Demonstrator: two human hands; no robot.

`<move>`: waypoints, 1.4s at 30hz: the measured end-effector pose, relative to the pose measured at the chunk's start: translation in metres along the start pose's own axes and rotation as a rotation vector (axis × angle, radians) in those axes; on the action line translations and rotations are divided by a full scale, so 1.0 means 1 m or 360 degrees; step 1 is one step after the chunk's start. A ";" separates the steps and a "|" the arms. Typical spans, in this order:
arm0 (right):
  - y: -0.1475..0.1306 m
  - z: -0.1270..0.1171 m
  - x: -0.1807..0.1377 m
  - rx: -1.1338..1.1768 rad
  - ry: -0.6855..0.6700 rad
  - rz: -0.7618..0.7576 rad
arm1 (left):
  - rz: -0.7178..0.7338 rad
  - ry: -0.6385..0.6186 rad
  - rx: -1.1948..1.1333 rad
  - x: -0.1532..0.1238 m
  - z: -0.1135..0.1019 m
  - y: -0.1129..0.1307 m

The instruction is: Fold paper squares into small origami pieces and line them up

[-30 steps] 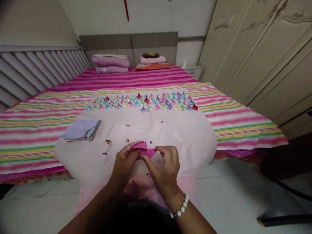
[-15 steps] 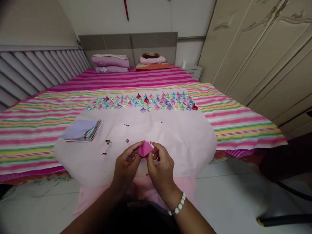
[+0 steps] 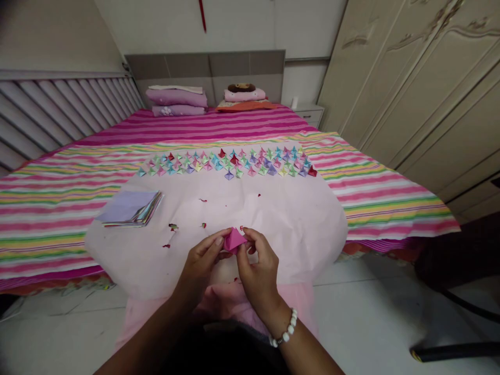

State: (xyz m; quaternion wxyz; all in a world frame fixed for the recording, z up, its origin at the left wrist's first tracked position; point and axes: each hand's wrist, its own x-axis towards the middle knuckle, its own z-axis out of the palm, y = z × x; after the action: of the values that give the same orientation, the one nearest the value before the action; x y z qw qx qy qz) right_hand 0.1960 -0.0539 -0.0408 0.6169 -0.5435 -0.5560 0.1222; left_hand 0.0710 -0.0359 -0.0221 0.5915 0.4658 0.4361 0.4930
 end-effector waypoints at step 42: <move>-0.013 -0.001 0.001 0.0148 -0.0159 -0.0147 | 0.1382 0.0334 0.1482 -0.007 -0.005 -0.012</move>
State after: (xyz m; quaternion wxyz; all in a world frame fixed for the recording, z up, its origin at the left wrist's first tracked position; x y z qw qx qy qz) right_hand 0.1917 -0.0586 -0.0293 0.6179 -0.4812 -0.6043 0.1464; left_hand 0.0676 -0.0428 -0.0339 0.0284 0.7571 0.4316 0.4896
